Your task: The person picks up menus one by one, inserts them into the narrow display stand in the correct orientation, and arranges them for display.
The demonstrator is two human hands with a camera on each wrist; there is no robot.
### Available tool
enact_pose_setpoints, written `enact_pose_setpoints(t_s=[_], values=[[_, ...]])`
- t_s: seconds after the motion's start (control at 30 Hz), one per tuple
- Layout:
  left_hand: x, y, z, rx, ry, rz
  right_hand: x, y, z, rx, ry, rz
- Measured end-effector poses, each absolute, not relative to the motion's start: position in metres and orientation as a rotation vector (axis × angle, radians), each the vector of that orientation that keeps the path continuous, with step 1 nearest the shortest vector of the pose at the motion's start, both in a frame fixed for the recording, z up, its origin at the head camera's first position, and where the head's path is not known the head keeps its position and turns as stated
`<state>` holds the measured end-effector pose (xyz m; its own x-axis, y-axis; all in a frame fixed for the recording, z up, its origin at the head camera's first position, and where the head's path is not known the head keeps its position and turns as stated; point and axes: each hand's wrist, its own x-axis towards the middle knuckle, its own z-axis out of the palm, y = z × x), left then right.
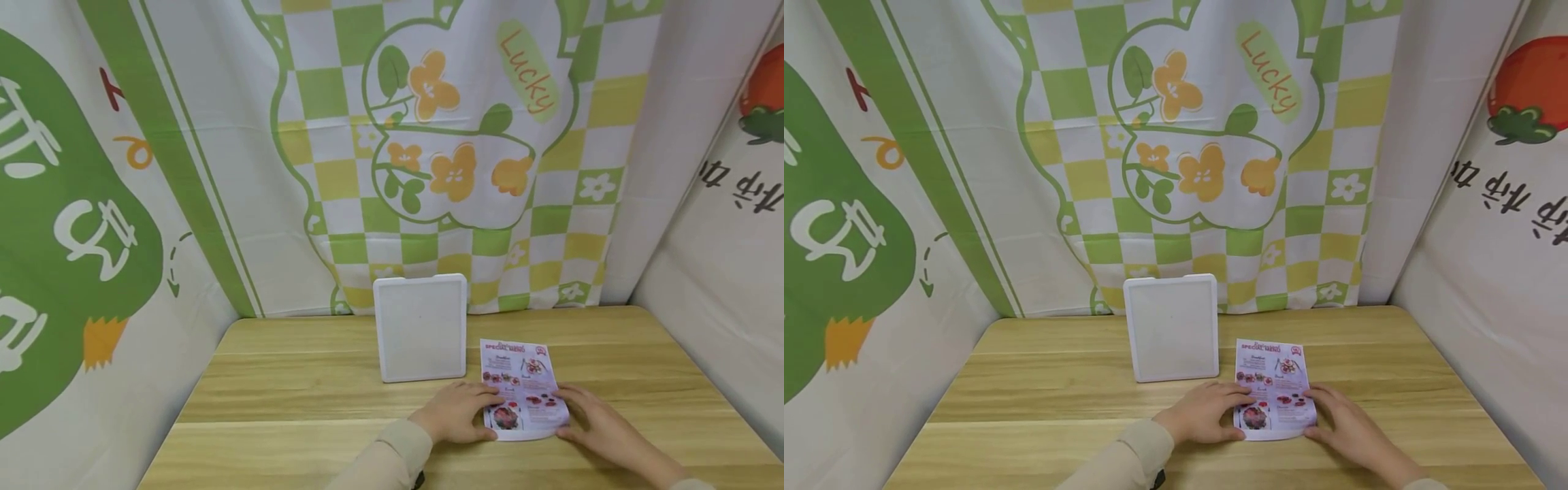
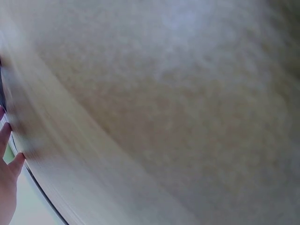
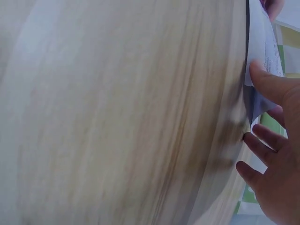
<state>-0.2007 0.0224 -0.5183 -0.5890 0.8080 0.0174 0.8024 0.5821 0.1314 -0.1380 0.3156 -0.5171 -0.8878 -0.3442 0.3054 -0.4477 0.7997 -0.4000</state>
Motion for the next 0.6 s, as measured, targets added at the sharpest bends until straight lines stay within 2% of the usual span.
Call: enact_pose_setpoints(t_s=[0.37, 0.6], values=[[-0.198, 0.022, -0.518, 1.338, 2.745, 0.275, -0.138, 0.31, -0.512, 0.41, -2.889, 0.96], [-0.197, 0.025, -0.518, 1.295, 2.751, 0.332, -0.141, 0.297, -0.511, 0.138, -2.793, 1.072]])
